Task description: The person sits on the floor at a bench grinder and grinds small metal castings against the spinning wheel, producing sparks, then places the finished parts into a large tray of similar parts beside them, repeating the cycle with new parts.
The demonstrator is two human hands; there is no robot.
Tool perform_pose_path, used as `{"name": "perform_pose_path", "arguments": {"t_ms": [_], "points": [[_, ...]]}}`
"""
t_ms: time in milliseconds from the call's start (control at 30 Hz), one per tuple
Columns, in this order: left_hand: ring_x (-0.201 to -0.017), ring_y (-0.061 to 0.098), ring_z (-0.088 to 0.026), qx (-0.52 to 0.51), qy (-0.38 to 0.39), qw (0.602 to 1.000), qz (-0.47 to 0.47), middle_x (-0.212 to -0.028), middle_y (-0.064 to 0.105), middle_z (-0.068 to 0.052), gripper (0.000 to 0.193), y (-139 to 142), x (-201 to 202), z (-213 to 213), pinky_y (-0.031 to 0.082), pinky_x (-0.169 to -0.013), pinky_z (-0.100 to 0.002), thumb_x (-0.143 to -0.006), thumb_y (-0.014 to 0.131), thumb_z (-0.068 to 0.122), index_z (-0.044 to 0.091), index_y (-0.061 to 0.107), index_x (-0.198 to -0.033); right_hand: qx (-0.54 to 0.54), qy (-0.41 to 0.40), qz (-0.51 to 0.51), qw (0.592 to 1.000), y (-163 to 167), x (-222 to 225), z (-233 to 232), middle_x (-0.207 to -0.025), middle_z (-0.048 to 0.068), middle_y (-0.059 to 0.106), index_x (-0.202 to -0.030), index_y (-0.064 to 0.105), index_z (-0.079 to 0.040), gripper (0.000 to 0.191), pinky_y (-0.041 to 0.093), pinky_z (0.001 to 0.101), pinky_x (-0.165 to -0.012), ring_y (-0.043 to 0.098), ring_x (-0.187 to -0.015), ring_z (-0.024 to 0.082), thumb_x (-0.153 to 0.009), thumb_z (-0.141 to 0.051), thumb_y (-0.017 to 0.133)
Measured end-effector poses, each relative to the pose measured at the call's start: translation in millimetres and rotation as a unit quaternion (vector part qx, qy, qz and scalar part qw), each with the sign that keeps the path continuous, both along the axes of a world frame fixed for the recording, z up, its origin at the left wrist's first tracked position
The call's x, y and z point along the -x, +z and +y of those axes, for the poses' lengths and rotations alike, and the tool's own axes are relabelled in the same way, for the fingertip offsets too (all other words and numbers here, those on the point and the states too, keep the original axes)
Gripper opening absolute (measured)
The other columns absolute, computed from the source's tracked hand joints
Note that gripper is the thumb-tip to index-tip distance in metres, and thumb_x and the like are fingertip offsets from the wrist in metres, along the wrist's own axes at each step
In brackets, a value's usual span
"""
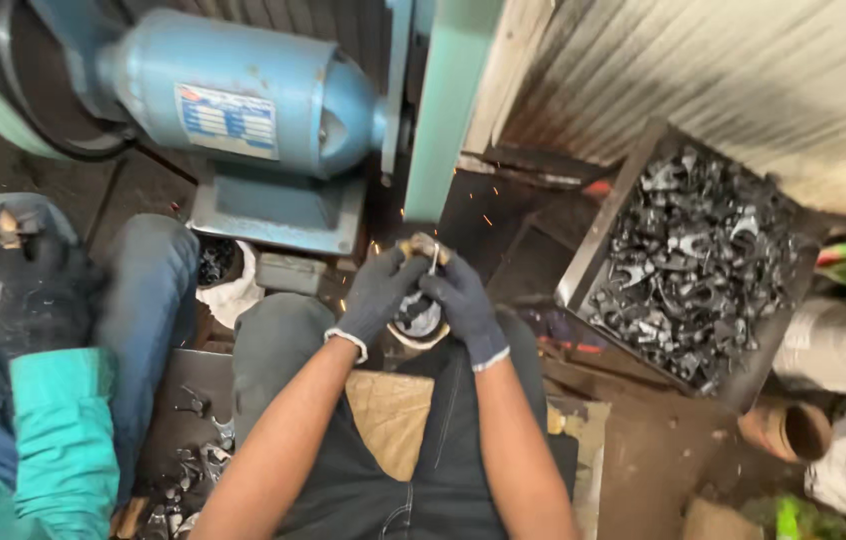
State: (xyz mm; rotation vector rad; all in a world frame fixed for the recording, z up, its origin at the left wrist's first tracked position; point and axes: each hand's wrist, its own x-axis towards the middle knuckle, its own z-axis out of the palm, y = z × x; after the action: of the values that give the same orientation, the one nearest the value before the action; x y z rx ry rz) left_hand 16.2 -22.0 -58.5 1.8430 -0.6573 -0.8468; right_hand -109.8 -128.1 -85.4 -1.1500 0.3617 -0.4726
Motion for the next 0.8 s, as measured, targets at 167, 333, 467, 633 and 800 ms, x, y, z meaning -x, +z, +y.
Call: {"name": "perform_pose_path", "arguments": {"t_ms": [167,333,467,633,800], "points": [[-0.081,0.073,-0.018,0.000,0.050,0.998,0.039,-0.089,0.077,-0.013,0.039,6.2,-8.0,-5.9,0.055,-0.074,-0.036,-0.092,0.066,0.036,-0.001,0.076,-0.099,-0.109,-0.009,0.030,0.994,5.6,-12.8,5.4,-0.126,0.008,0.063,-0.144,0.053,-0.002,0.055,0.053,0.0318,-0.094,0.064,-0.110,0.017,-0.090,-0.003,0.066],[-0.078,0.071,-0.024,0.023,0.093,0.985,0.144,-0.089,0.076,-0.016,0.039,-19.2,-18.9,-11.2,0.055,-0.071,-0.040,-0.089,0.067,0.036,0.000,0.075,-0.102,-0.236,0.030,-0.025,0.971,-11.1,-33.6,-6.1,-0.112,0.011,0.067,-0.136,0.058,0.001,0.043,0.056,0.0361,-0.084,0.065,-0.097,0.022,-0.094,-0.002,0.069],[-0.081,0.071,-0.033,-0.088,0.052,0.993,-0.065,-0.087,0.073,-0.022,0.047,-33.9,-22.9,-11.8,0.052,-0.072,-0.044,-0.088,0.072,0.043,-0.004,0.073,-0.094,-0.238,0.012,0.023,0.971,-25.0,-34.7,-10.9,-0.108,0.010,0.069,-0.130,0.059,0.000,0.043,0.058,0.0353,-0.084,0.069,-0.095,0.021,-0.088,0.000,0.068],[-0.081,0.070,-0.039,-0.042,0.084,0.993,-0.066,-0.084,0.072,-0.026,0.051,-23.9,-16.5,-20.1,0.051,-0.075,-0.046,-0.091,0.067,0.048,-0.003,0.074,-0.087,-0.203,-0.030,0.019,0.979,-28.4,-34.8,-17.8,-0.115,0.012,0.070,-0.130,0.060,0.001,0.043,0.058,0.0360,-0.089,0.069,-0.100,0.022,-0.088,0.003,0.069],[-0.078,0.072,-0.032,0.013,0.089,0.996,0.015,-0.083,0.074,-0.021,0.049,-0.3,-7.3,-15.2,0.052,-0.071,-0.043,-0.092,0.067,0.046,-0.002,0.076,-0.092,-0.153,0.015,-0.043,0.987,-17.3,-26.1,-11.4,-0.125,0.012,0.069,-0.134,0.059,0.003,0.044,0.057,0.0342,-0.098,0.068,-0.113,0.022,-0.091,0.000,0.069]]}}
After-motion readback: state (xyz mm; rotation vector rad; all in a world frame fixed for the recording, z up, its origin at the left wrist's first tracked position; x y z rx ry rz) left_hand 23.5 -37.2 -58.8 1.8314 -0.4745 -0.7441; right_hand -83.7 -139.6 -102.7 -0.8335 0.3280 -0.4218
